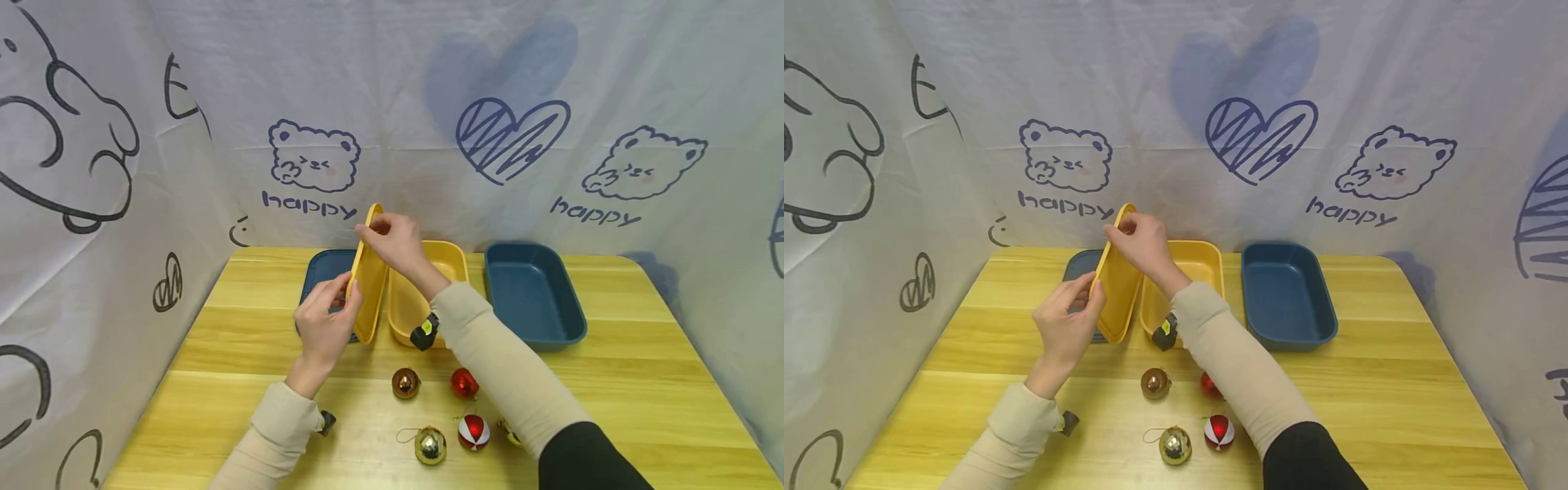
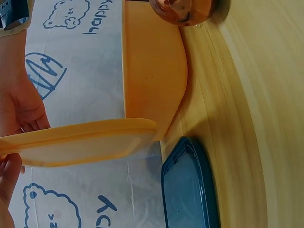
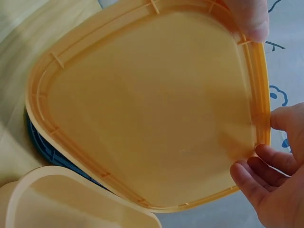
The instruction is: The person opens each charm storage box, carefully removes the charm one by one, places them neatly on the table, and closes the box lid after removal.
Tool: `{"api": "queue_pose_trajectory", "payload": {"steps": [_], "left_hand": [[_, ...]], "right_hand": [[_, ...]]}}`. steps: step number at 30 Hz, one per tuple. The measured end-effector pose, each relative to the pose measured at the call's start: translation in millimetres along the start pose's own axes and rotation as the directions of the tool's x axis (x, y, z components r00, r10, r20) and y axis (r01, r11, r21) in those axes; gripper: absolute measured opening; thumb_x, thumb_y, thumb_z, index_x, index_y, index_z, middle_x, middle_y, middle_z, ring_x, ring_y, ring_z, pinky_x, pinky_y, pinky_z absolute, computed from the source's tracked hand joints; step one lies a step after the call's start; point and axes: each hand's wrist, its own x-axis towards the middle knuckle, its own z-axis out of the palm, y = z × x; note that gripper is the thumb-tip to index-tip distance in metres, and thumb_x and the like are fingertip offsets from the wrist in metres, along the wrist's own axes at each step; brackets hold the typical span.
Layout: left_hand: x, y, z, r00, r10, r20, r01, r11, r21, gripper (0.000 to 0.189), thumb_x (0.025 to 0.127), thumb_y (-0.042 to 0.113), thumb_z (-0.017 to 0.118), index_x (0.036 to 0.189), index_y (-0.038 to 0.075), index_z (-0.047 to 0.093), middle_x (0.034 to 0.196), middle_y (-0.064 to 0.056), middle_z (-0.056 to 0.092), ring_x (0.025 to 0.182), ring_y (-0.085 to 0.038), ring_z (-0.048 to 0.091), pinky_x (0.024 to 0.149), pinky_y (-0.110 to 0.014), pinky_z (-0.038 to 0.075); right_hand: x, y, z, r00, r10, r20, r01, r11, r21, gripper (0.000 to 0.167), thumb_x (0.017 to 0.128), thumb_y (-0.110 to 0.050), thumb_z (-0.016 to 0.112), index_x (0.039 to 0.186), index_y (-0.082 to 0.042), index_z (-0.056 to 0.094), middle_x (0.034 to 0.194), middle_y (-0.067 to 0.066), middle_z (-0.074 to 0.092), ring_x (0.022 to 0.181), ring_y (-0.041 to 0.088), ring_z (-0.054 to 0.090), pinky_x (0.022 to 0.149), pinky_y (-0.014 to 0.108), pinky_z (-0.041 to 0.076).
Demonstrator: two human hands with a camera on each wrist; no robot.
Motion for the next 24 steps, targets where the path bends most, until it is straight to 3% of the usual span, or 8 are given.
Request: {"api": "queue_pose_trajectory", "payload": {"steps": [6, 13, 19, 24], "left_hand": [[-1.2, 2.7, 2.7, 1.0, -0.013, 0.018, 0.014, 1.0, -0.019, 0.017, 0.085, -0.003, 0.079, 0.102, -0.004, 0.082, 0.085, -0.017, 0.078, 0.064, -0.025, 0.073, 0.054, -0.029, 0.06], [-1.6, 5.7, 4.3, 0.998, -0.027, 0.047, 0.03, 0.998, -0.047, 0.019, 0.085, -0.002, 0.08, 0.104, -0.002, 0.082, 0.088, -0.016, 0.079, 0.067, -0.025, 0.075, 0.053, -0.03, 0.06], [-3.2, 8.5, 5.6, 0.996, -0.039, 0.08, 0.043, 0.998, -0.041, 0.018, 0.087, 0.003, 0.08, 0.105, -0.002, 0.081, 0.088, -0.015, 0.079, 0.066, -0.025, 0.075, 0.052, -0.032, 0.06], [-6.0, 11.1, 8.2, 0.995, -0.014, 0.103, 0.018, 0.999, -0.038, 0.018, 0.089, 0.007, 0.079, 0.105, -0.001, 0.081, 0.087, -0.015, 0.078, 0.065, -0.024, 0.075, 0.051, -0.035, 0.06]], "right_hand": [[-1.9, 3.3, -3.2, 1.0, 0.017, -0.022, -0.017, 1.0, 0.01, 0.029, 0.098, -0.035, 0.075, 0.099, -0.006, 0.075, 0.1, 0.009, 0.075, 0.087, 0.024, 0.066, 0.075, 0.029, 0.055], [-4.8, 6.7, -5.7, 0.996, 0.083, -0.032, -0.082, 0.995, 0.049, 0.029, 0.098, -0.033, 0.074, 0.104, -0.005, 0.074, 0.109, 0.011, 0.075, 0.095, 0.025, 0.07, 0.079, 0.032, 0.06], [-7.9, 12.7, -5.6, 0.989, 0.143, -0.023, -0.138, 0.978, 0.157, 0.026, 0.097, -0.027, 0.074, 0.104, -0.002, 0.073, 0.106, 0.015, 0.074, 0.089, 0.03, 0.076, 0.075, 0.03, 0.064], [-11.0, 16.1, -5.8, 0.984, 0.176, -0.021, -0.163, 0.947, 0.278, 0.026, 0.096, -0.02, 0.073, 0.106, 0.003, 0.071, 0.107, 0.019, 0.071, 0.092, 0.035, 0.077, 0.078, 0.037, 0.066]]}}
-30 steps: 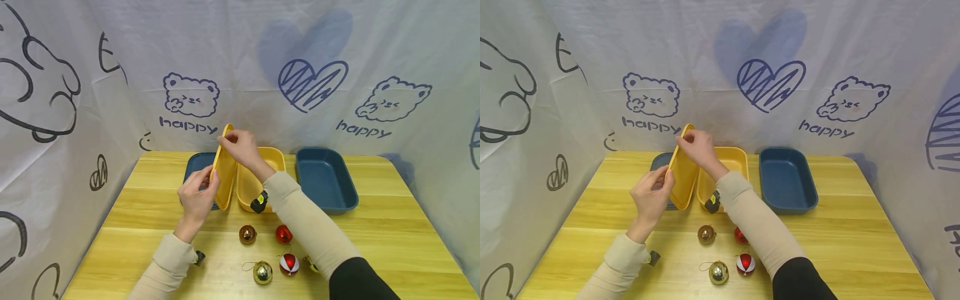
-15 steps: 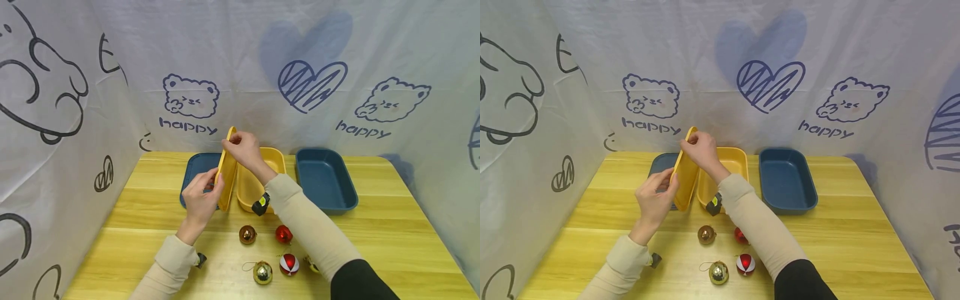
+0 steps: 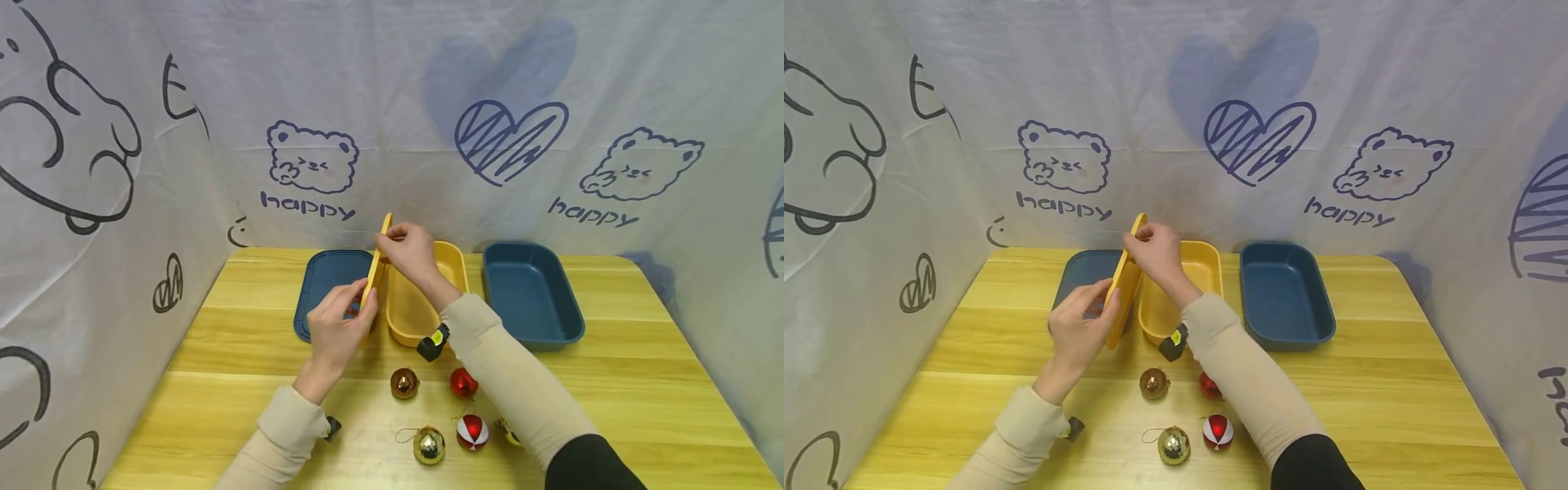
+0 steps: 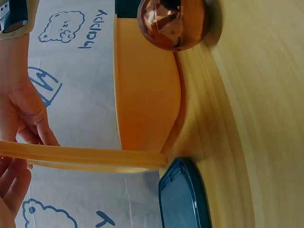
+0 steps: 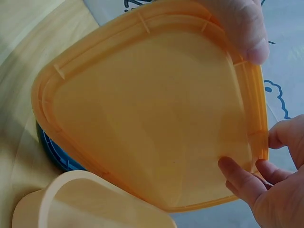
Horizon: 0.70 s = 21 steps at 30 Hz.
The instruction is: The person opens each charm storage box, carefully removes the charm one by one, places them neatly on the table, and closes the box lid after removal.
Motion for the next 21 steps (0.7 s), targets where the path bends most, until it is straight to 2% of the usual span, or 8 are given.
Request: {"api": "queue_pose_trajectory", "payload": {"steps": [5, 9, 13, 18, 21], "left_hand": [[-3.3, 2.7, 3.9, 1.0, 0.01, 0.018, -0.009, 1.0, -0.007, 0.019, 0.089, 0.009, 0.08, 0.106, 0.0, 0.081, 0.088, -0.015, 0.078, 0.067, -0.024, 0.075, 0.051, -0.035, 0.06], [-3.6, 5.0, 7.0, 0.999, 0.016, 0.041, -0.016, 1.0, -0.003, 0.021, 0.087, 0.009, 0.083, 0.106, 0.0, 0.081, 0.089, -0.016, 0.079, 0.07, -0.025, 0.076, 0.052, -0.036, 0.06], [-3.9, 6.1, 10.3, 0.997, 0.048, 0.059, -0.049, 0.999, 0.016, 0.023, 0.087, 0.011, 0.084, 0.107, 0.0, 0.081, 0.091, -0.016, 0.079, 0.071, -0.024, 0.077, 0.054, -0.033, 0.06], [-6.3, 6.4, 13.3, 0.995, 0.068, 0.073, -0.071, 0.997, 0.031, 0.025, 0.09, 0.019, 0.084, 0.108, 0.001, 0.081, 0.092, -0.014, 0.08, 0.071, -0.023, 0.077, 0.055, -0.032, 0.06], [-7.0, 6.4, 15.2, 0.996, 0.06, 0.067, -0.06, 0.998, 0.003, 0.026, 0.094, 0.023, 0.08, 0.106, 0.0, 0.08, 0.091, -0.014, 0.08, 0.071, -0.023, 0.077, 0.054, -0.034, 0.06]], "right_hand": [[-3.8, 3.4, -4.6, 1.0, 0.023, -0.009, -0.023, 0.998, 0.05, 0.025, 0.097, -0.019, 0.073, 0.108, 0.003, 0.07, 0.106, 0.018, 0.07, 0.091, 0.037, 0.077, 0.08, 0.044, 0.066], [-5.7, 6.2, -9.5, 0.999, 0.045, -0.013, -0.044, 0.996, 0.078, 0.025, 0.099, -0.02, 0.072, 0.11, 0.002, 0.07, 0.108, 0.017, 0.067, 0.092, 0.033, 0.076, 0.078, 0.04, 0.066], [-6.5, 10.0, -14.3, 0.997, 0.071, -0.015, -0.069, 0.993, 0.096, 0.026, 0.1, -0.02, 0.07, 0.114, 0.001, 0.071, 0.113, 0.017, 0.067, 0.097, 0.033, 0.076, 0.078, 0.039, 0.066], [-8.6, 11.5, -19.5, 0.995, 0.094, -0.019, -0.091, 0.989, 0.12, 0.027, 0.099, -0.018, 0.07, 0.116, 0.002, 0.071, 0.115, 0.018, 0.068, 0.1, 0.033, 0.075, 0.08, 0.041, 0.066], [-9.9, 11.6, -22.9, 0.995, 0.101, -0.026, -0.096, 0.986, 0.138, 0.027, 0.098, -0.018, 0.07, 0.116, 0.002, 0.072, 0.113, 0.017, 0.068, 0.096, 0.029, 0.075, 0.078, 0.039, 0.066]]}}
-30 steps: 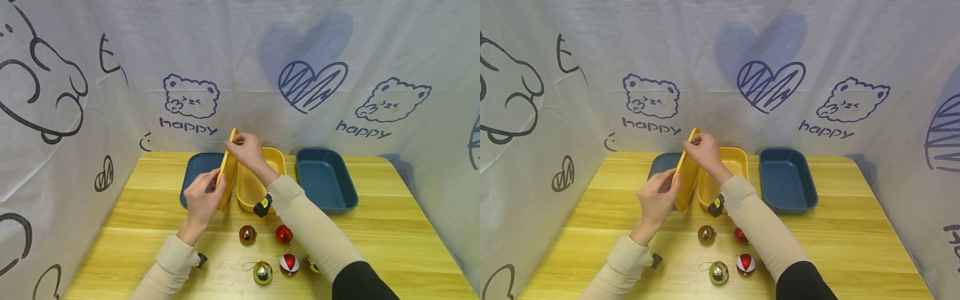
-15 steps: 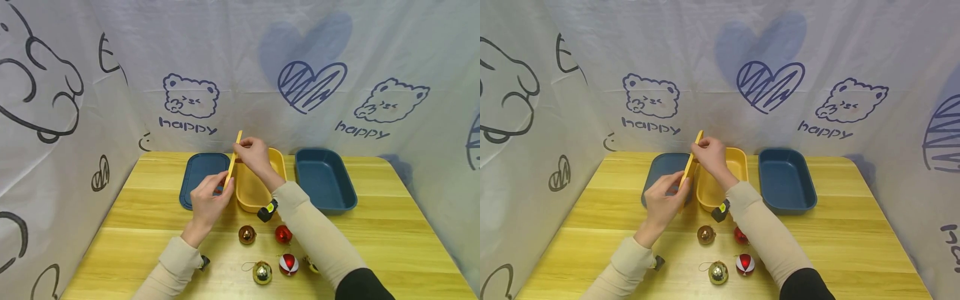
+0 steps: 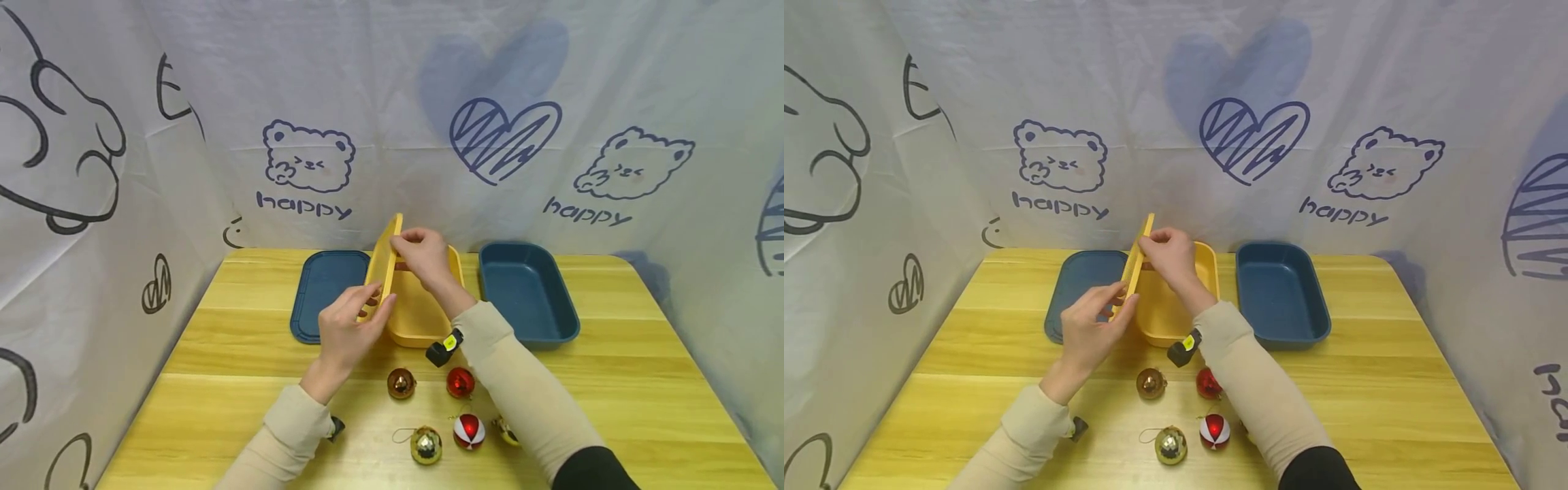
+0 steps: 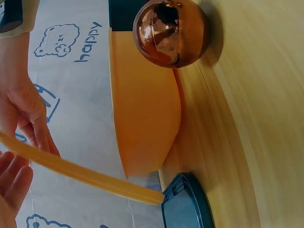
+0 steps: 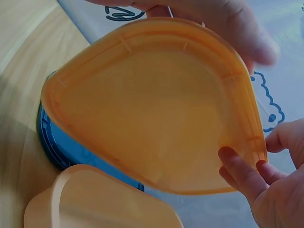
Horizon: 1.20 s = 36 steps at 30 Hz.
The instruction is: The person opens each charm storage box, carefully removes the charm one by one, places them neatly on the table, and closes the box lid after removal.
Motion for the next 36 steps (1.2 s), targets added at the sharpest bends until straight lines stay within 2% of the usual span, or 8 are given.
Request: {"api": "queue_pose_trajectory", "payload": {"steps": [6, 10, 13, 16, 19, 22, 33, 36], "left_hand": [[-2.1, -14.4, -1.6, 0.99, -0.142, -0.027, 0.141, 0.989, -0.036, 0.018, 0.097, 0.012, 0.074, 0.107, -0.001, 0.081, 0.091, -0.015, 0.08, 0.075, -0.026, 0.077, 0.06, -0.04, 0.063], [-6.0, -31.7, -5.4, 0.945, -0.328, 0.018, 0.328, 0.944, -0.033, 0.02, 0.099, 0.013, 0.073, 0.113, 0.0, 0.08, 0.096, -0.015, 0.08, 0.079, -0.029, 0.077, 0.067, -0.047, 0.064], [-9.2, -43.3, -6.8, 0.876, -0.475, 0.087, 0.479, 0.877, -0.03, 0.023, 0.1, 0.016, 0.073, 0.117, 0.002, 0.08, 0.1, -0.015, 0.081, 0.083, -0.03, 0.077, 0.071, -0.046, 0.063], [-12.1, -51.0, -7.2, 0.778, -0.602, 0.183, 0.614, 0.79, -0.011, 0.027, 0.101, 0.02, 0.072, 0.122, 0.006, 0.079, 0.106, -0.013, 0.081, 0.09, -0.029, 0.078, 0.074, -0.041, 0.061], [-15.6, -56.3, -6.3, 0.689, -0.671, 0.274, 0.691, 0.722, 0.033, 0.031, 0.101, 0.023, 0.072, 0.128, 0.007, 0.077, 0.112, -0.013, 0.08, 0.097, -0.029, 0.077, 0.078, -0.04, 0.061], [-18.0, -58.7, -4.8, 0.632, -0.695, 0.343, 0.721, 0.689, 0.067, 0.035, 0.102, 0.025, 0.071, 0.132, 0.007, 0.074, 0.117, -0.014, 0.079, 0.101, -0.03, 0.076, 0.083, -0.044, 0.062], [-20.3, -59.7, 3.7, 0.534, -0.712, 0.457, 0.764, 0.638, 0.101, 0.041, 0.105, 0.027, 0.065, 0.14, 0.005, 0.069, 0.116, -0.015, 0.078, 0.095, -0.028, 0.077, 0.071, -0.026, 0.058], [-19.5, -57.5, 4.9, 0.529, -0.71, 0.466, 0.768, 0.633, 0.093, 0.04, 0.105, 0.026, 0.065, 0.139, 0.005, 0.069, 0.116, -0.016, 0.079, 0.096, -0.029, 0.077, 0.071, -0.026, 0.059]], "right_hand": [[-0.7, 3.6, -8.5, 1.0, 0.01, -0.018, -0.009, 1.0, 0.012, 0.026, 0.095, -0.017, 0.07, 0.113, 0.001, 0.073, 0.109, 0.013, 0.067, 0.087, 0.021, 0.07, 0.074, 0.035, 0.066], [-0.9, 9.2, -18.4, 1.0, 0.017, -0.025, -0.016, 0.999, 0.029, 0.027, 0.093, -0.017, 0.069, 0.112, 0.001, 0.073, 0.107, 0.012, 0.065, 0.084, 0.019, 0.068, 0.074, 0.034, 0.066], [-1.3, 13.0, -26.3, 0.999, 0.018, -0.032, -0.017, 0.999, 0.039, 0.027, 0.093, -0.017, 0.069, 0.113, 0.001, 0.073, 0.108, 0.011, 0.065, 0.084, 0.018, 0.068, 0.075, 0.033, 0.066], [-1.9, 14.9, -33.6, 0.999, 0.013, -0.032, -0.011, 0.999, 0.053, 0.026, 0.094, -0.016, 0.069, 0.113, 0.001, 0.073, 0.108, 0.01, 0.065, 0.083, 0.017, 0.067, 0.073, 0.031, 0.066], [-2.7, 14.9, -39.3, 1.0, 0.008, -0.029, -0.006, 0.998, 0.07, 0.027, 0.094, -0.016, 0.07, 0.113, 0.002, 0.073, 0.106, 0.01, 0.066, 0.081, 0.015, 0.067, 0.071, 0.03, 0.065], [-3.4, 15.1, -44.2, 1.0, 0.01, -0.029, -0.008, 0.997, 0.081, 0.027, 0.094, -0.017, 0.07, 0.113, 0.003, 0.074, 0.104, 0.009, 0.067, 0.08, 0.014, 0.067, 0.07, 0.028, 0.065], [-7.1, 26.0, -56.4, 0.999, 0.032, -0.032, -0.029, 0.996, 0.088, 0.03, 0.096, -0.018, 0.07, 0.119, 0.001, 0.074, 0.104, 0.006, 0.068, 0.082, 0.014, 0.067, 0.07, 0.026, 0.064], [-7.8, 29.4, -60.6, 0.999, 0.031, -0.029, -0.028, 0.995, 0.099, 0.031, 0.097, -0.018, 0.069, 0.12, 0.001, 0.074, 0.106, 0.007, 0.068, 0.084, 0.014, 0.068, 0.072, 0.026, 0.064]]}}
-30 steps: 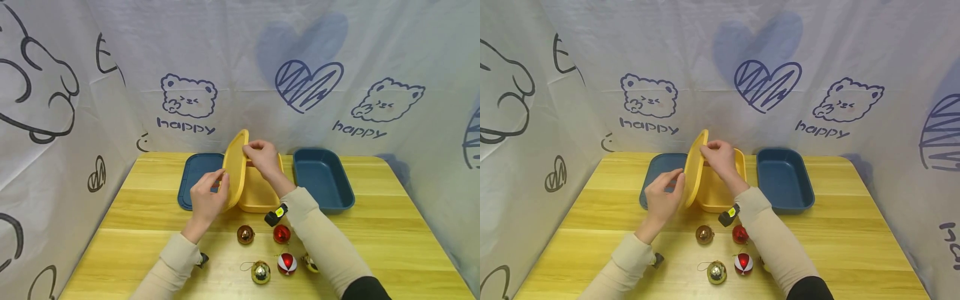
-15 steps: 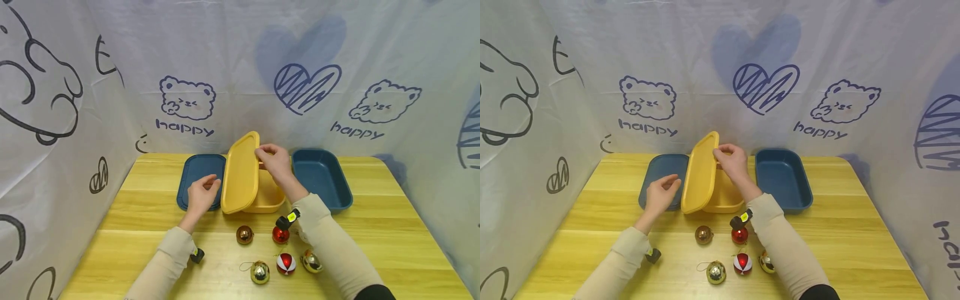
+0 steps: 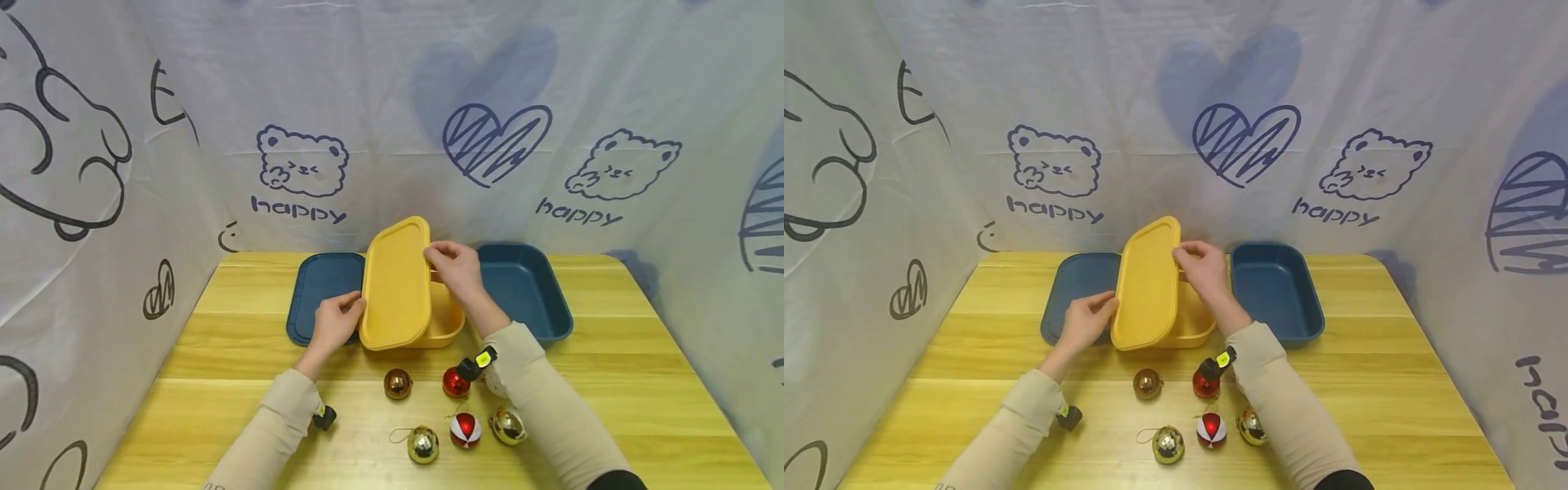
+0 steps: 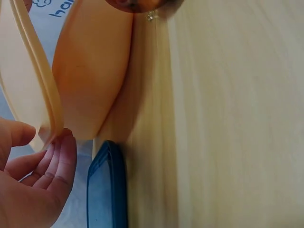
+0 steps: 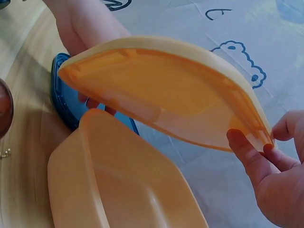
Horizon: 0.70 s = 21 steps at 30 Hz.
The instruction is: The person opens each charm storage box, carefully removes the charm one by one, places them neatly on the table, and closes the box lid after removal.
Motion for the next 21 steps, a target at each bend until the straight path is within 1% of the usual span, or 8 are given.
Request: {"api": "queue_pose_trajectory", "payload": {"steps": [4, 6, 8, 10, 12, 16, 18, 21], "left_hand": [[-1.5, 3.3, -0.3, 1.0, 0.004, -0.009, -0.004, 1.0, -0.014, 0.039, 0.105, 0.025, 0.066, 0.138, 0.006, 0.07, 0.119, -0.016, 0.078, 0.102, -0.03, 0.077, 0.078, -0.033, 0.062], [-2.0, 4.6, -0.8, 1.0, 0.003, -0.021, -0.004, 1.0, -0.021, 0.039, 0.105, 0.026, 0.066, 0.138, 0.006, 0.07, 0.121, -0.016, 0.078, 0.104, -0.03, 0.076, 0.081, -0.036, 0.063], [-2.1, 6.4, -0.3, 0.999, 0.003, -0.033, -0.004, 0.999, -0.032, 0.039, 0.104, 0.026, 0.066, 0.138, 0.007, 0.071, 0.122, -0.016, 0.077, 0.104, -0.03, 0.076, 0.081, -0.036, 0.063], [-2.0, 8.0, 0.4, 0.999, 0.013, -0.047, -0.015, 0.999, -0.036, 0.038, 0.104, 0.026, 0.067, 0.137, 0.007, 0.072, 0.121, -0.016, 0.078, 0.102, -0.029, 0.076, 0.079, -0.033, 0.063], [-2.3, 10.3, 1.2, 0.998, 0.026, -0.054, -0.028, 0.999, -0.044, 0.038, 0.103, 0.025, 0.068, 0.136, 0.006, 0.072, 0.119, -0.016, 0.078, 0.1, -0.029, 0.076, 0.075, -0.03, 0.061], [-1.1, 13.9, 3.6, 0.997, 0.051, -0.049, -0.053, 0.997, -0.054, 0.038, 0.103, 0.024, 0.069, 0.135, 0.005, 0.072, 0.114, -0.016, 0.078, 0.093, -0.027, 0.074, 0.069, -0.023, 0.057], [-0.1, 15.4, 5.2, 0.997, 0.064, -0.046, -0.066, 0.996, -0.053, 0.038, 0.103, 0.023, 0.069, 0.135, 0.004, 0.072, 0.112, -0.016, 0.078, 0.09, -0.025, 0.074, 0.066, -0.021, 0.055], [2.5, 18.5, 6.0, 0.996, 0.081, -0.048, -0.083, 0.996, -0.042, 0.036, 0.103, 0.022, 0.069, 0.134, 0.003, 0.073, 0.108, -0.016, 0.079, 0.085, -0.023, 0.073, 0.065, -0.021, 0.053]], "right_hand": [[-0.5, 4.0, -9.6, 1.0, 0.014, 0.013, -0.013, 0.999, -0.043, 0.033, 0.1, -0.022, 0.068, 0.126, -0.002, 0.074, 0.115, 0.009, 0.069, 0.089, 0.014, 0.069, 0.074, 0.025, 0.064], [-0.2, 6.6, -15.2, 1.0, 0.02, 0.022, -0.018, 0.997, -0.081, 0.035, 0.101, -0.023, 0.067, 0.129, -0.003, 0.073, 0.118, 0.01, 0.07, 0.088, 0.013, 0.07, 0.073, 0.025, 0.063], [0.4, 9.0, -21.4, 0.999, 0.023, 0.027, -0.019, 0.993, -0.119, 0.037, 0.102, -0.025, 0.066, 0.132, -0.004, 0.072, 0.118, 0.012, 0.071, 0.084, 0.012, 0.071, 0.072, 0.026, 0.063], [1.1, 11.1, -26.5, 0.999, 0.026, 0.031, -0.021, 0.99, -0.138, 0.038, 0.103, -0.025, 0.066, 0.133, -0.002, 0.071, 0.115, 0.014, 0.072, 0.079, 0.012, 0.07, 0.071, 0.029, 0.064], [2.0, 13.5, -31.1, 0.999, 0.034, 0.032, -0.028, 0.987, -0.159, 0.04, 0.103, -0.025, 0.065, 0.135, -0.001, 0.07, 0.113, 0.015, 0.072, 0.075, 0.012, 0.07, 0.069, 0.03, 0.064], [3.7, 17.9, -38.3, 0.998, 0.053, 0.016, -0.048, 0.98, -0.195, 0.04, 0.103, -0.024, 0.065, 0.135, 0.0, 0.07, 0.113, 0.016, 0.072, 0.07, 0.011, 0.069, 0.064, 0.026, 0.062], [4.8, 20.2, -40.9, 0.998, 0.056, 0.014, -0.051, 0.975, -0.217, 0.04, 0.102, -0.023, 0.066, 0.135, 0.0, 0.069, 0.113, 0.017, 0.072, 0.069, 0.011, 0.069, 0.063, 0.027, 0.062], [7.0, 23.9, -43.1, 0.999, 0.04, 0.023, -0.033, 0.967, -0.252, 0.041, 0.101, -0.022, 0.066, 0.135, 0.001, 0.069, 0.113, 0.018, 0.072, 0.066, 0.011, 0.069, 0.064, 0.029, 0.063]]}}
